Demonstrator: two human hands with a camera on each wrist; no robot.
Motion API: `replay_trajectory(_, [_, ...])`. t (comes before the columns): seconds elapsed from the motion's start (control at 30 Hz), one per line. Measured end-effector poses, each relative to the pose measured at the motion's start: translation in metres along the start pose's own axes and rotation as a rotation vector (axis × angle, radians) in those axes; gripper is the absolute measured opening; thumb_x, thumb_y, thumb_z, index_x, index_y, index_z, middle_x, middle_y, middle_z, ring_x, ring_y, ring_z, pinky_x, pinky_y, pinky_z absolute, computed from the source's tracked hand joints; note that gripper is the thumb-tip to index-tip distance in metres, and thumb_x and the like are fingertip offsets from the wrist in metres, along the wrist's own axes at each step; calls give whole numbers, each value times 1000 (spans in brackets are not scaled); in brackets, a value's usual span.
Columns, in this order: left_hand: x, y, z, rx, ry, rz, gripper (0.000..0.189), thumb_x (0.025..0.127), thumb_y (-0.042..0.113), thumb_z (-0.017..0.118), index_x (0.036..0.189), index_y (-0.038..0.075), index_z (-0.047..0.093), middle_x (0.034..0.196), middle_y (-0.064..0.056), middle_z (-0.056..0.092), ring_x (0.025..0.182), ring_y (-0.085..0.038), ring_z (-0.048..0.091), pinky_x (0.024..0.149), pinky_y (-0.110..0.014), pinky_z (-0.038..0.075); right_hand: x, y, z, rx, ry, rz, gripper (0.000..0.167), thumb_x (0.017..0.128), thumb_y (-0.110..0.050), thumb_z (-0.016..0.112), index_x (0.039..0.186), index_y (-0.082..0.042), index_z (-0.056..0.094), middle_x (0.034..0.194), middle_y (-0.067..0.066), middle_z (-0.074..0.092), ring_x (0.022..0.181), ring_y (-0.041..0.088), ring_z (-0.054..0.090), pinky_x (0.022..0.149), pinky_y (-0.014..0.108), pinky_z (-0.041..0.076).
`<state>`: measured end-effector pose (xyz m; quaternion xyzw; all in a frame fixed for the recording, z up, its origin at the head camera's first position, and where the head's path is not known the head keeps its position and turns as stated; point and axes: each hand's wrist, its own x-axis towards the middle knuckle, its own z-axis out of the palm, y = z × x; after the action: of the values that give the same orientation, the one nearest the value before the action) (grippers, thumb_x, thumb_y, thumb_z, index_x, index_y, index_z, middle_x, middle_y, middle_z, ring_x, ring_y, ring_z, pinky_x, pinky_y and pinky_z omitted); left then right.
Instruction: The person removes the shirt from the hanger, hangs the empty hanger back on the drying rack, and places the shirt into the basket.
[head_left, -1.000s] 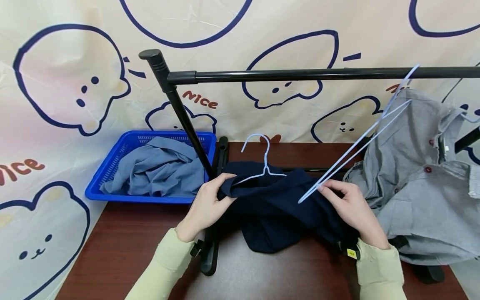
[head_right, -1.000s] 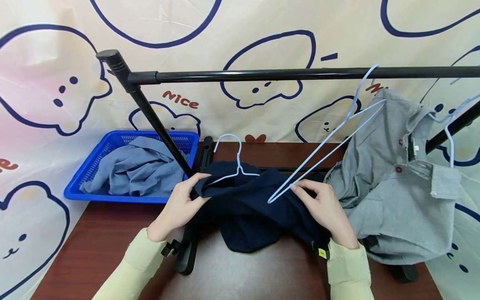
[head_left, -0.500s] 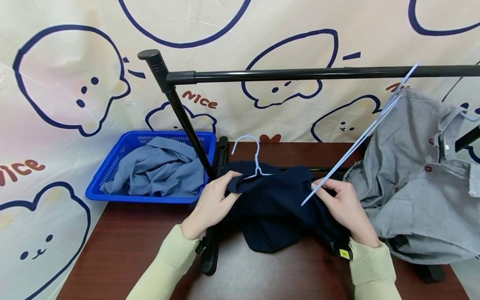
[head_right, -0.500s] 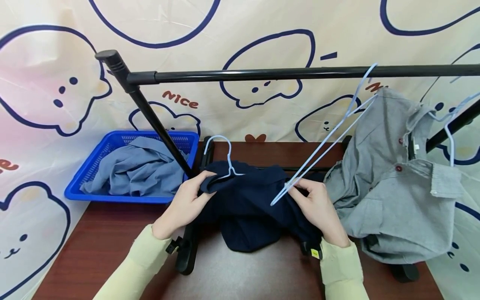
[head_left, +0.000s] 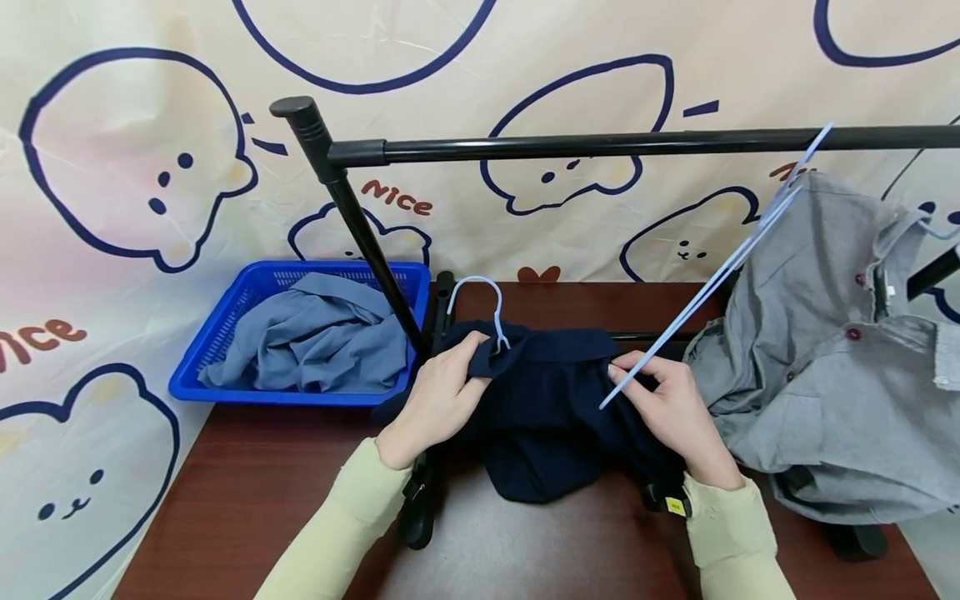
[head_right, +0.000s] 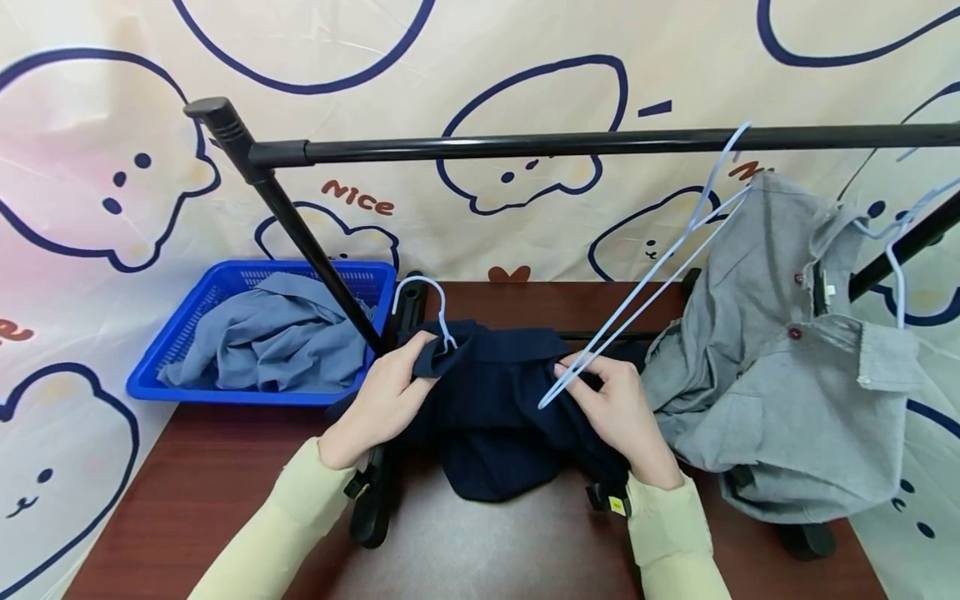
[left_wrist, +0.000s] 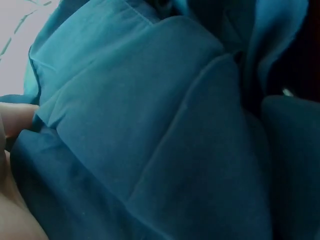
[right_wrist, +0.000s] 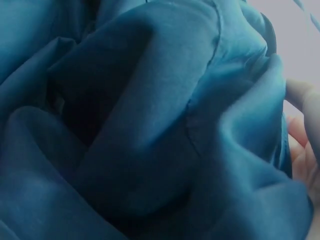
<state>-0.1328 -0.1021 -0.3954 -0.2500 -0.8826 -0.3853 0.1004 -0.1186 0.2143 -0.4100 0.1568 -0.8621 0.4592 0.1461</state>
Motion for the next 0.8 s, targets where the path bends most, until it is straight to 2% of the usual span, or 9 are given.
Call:
replay_trajectory(0.2, [1, -1, -4, -65, 16, -19, 17, 102, 21, 57, 118, 21, 63, 97, 8, 64, 85, -12, 61, 73, -38, 49, -2, 4, -6, 25, 40, -28, 13, 91, 0, 75, 100, -7, 80, 93, 4, 75, 89, 1, 64, 81, 15, 45])
replay_trajectory(0.3, [1, -3, -7, -89, 29, -26, 15, 103, 20, 57, 117, 20, 63, 96, 8, 64, 87, -12, 61, 75, -38, 49, -4, 8, -12, 30, 65, -57, 15, 87, 7, 76, 96, -4, 80, 95, 8, 75, 92, -1, 63, 82, 14, 45])
replay_trajectory(0.4, [0, -4, -9, -93, 50, -30, 15, 102, 18, 57, 116, 20, 63, 94, 8, 64, 86, -12, 60, 74, -38, 49, -7, 15, -21, 12, 78, -95, 17, 83, 10, 78, 91, -5, 81, 94, 7, 74, 91, 3, 62, 79, 15, 44])
replay_trajectory(0.53, [-1, -3, -9, -69, 71, -33, 17, 102, 18, 57, 118, 21, 63, 100, 8, 66, 89, -12, 61, 75, -38, 49, -10, 19, -31, -55, 68, -108, 18, 83, 7, 80, 90, -10, 82, 92, 0, 70, 81, 9, 56, 66, 19, 41])
replay_trajectory(0.63, [-2, -2, -7, -48, 87, -40, 18, 103, 18, 56, 119, 22, 63, 104, 8, 67, 87, -11, 62, 73, -37, 49, -14, 19, -36, -119, 64, -69, 14, 86, 1, 80, 92, -12, 82, 87, -3, 67, 73, 9, 52, 61, 20, 38])
replay_trajectory(0.7, [-2, -1, -6, -39, 100, -47, 20, 103, 17, 57, 121, 22, 63, 96, 7, 66, 76, -10, 59, 66, -36, 48, -16, 18, -38, -127, 58, -18, 9, 89, -3, 78, 94, -10, 82, 84, -3, 66, 67, 8, 55, 59, 18, 43])
replay_trajectory(0.8, [-2, 0, -5, -50, 116, -52, 23, 101, 16, 59, 124, 21, 61, 100, 8, 66, 67, -10, 54, 62, -35, 46, -18, 18, -41, -83, 54, 101, 9, 95, -6, 73, 99, -2, 80, 87, 3, 71, 66, 5, 64, 61, 17, 52])
